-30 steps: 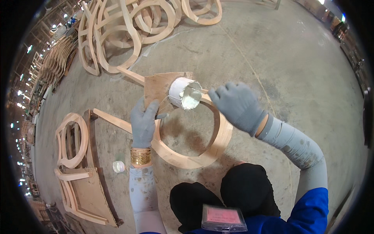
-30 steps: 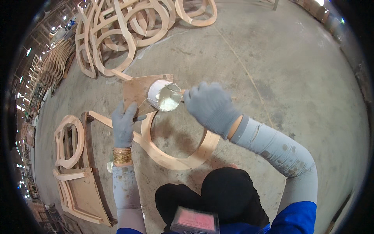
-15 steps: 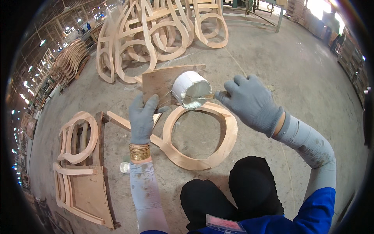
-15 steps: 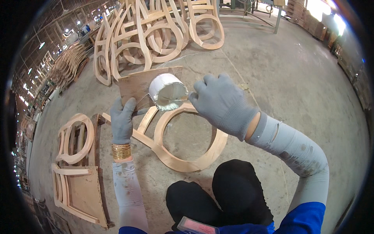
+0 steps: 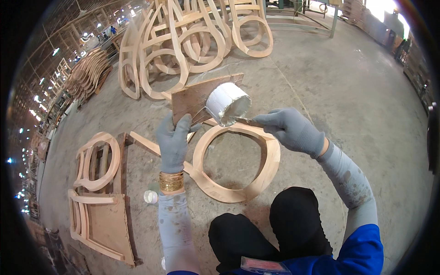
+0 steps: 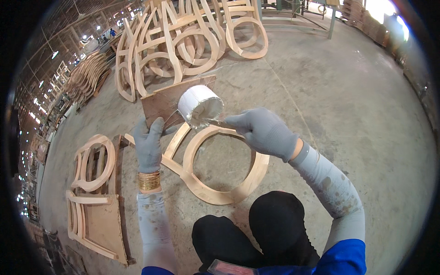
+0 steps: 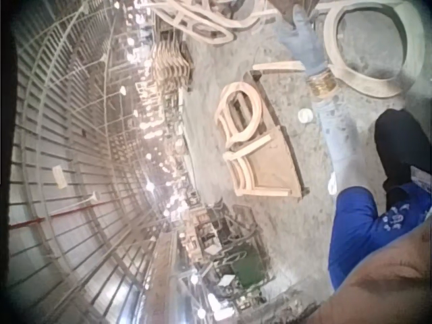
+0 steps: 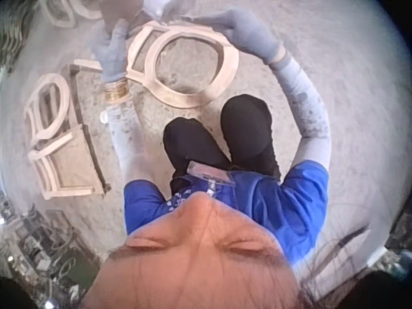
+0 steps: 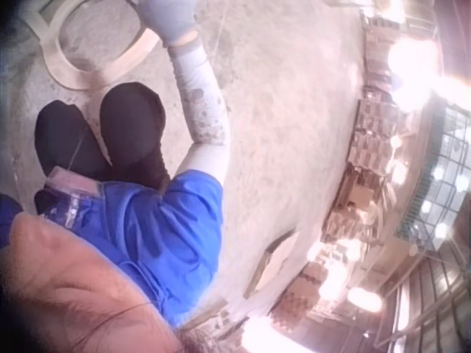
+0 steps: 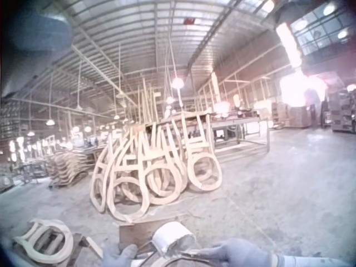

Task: The person applies a white finish to wooden chair parts using a brush and a small container. They work on multiple curved wooden pieces, dipping the brush into the container and coating the surfaces. The person moves between different chair frames and stacks the finished pieces.

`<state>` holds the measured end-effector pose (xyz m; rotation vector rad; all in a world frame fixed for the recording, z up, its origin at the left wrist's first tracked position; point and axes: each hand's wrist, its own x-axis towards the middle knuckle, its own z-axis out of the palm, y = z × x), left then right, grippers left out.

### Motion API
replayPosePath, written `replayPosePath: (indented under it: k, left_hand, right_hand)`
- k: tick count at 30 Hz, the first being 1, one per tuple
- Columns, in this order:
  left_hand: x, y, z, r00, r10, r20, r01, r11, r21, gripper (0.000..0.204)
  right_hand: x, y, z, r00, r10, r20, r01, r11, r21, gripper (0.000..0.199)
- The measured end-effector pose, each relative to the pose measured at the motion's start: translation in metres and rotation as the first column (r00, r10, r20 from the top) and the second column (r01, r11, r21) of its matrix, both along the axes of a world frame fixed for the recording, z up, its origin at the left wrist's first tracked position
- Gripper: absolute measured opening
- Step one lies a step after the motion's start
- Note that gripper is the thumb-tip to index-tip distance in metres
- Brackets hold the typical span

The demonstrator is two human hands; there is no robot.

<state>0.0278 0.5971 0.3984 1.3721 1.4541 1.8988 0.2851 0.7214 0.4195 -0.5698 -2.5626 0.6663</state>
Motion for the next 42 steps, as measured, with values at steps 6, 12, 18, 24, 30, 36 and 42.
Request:
replayPosePath:
  k: [6, 12, 18, 24, 30, 36, 42]
  left_hand:
    - [0.012, 0.036, -0.038, 0.975, 0.028, 0.222, -0.01, 0.997, -0.082, 0.023]
    - [0.032, 0.076, -0.096, 0.931, 0.138, 0.339, -0.031, 0.952, -0.304, 0.03]
    - [0.068, 0.116, -0.146, 0.929, 0.227, 0.293, -0.05, 0.86, -0.508, 0.034]
    - [0.082, 0.134, -0.188, 0.854, 0.415, 0.313, -0.136, 0.76, -0.636, 0.034]
    - [0.085, 0.135, -0.219, 0.74, 0.562, 0.369, -0.193, 0.704, -0.684, 0.025]
    - [0.085, 0.136, -0.23, 0.763, 0.584, 0.278, -0.185, 0.609, -0.771, 0.019]
    - [0.1, 0.163, -0.22, 0.839, 0.523, 0.152, -0.228, 0.59, -0.775, 0.017]
  right_hand:
    - [0.019, 0.046, -0.023, 0.999, -0.022, 0.036, 0.041, 0.666, -0.744, 0.042]
    - [0.027, 0.099, -0.1, 0.994, -0.023, -0.107, 0.012, 0.995, -0.1, 0.035]
    - [0.036, 0.163, -0.163, 0.997, 0.023, -0.068, -0.014, 0.993, 0.119, 0.035]
    - [0.043, 0.217, -0.226, 0.956, 0.281, 0.085, -0.12, 0.639, -0.76, 0.032]
    - [0.045, 0.254, -0.251, 0.959, 0.282, -0.011, -0.08, 0.234, -0.969, 0.034]
    - [0.046, 0.264, -0.268, 0.959, 0.282, 0.018, -0.209, 0.75, -0.628, 0.032]
    - [0.067, 0.259, -0.292, 0.979, 0.167, 0.117, -0.114, 0.924, -0.364, 0.029]
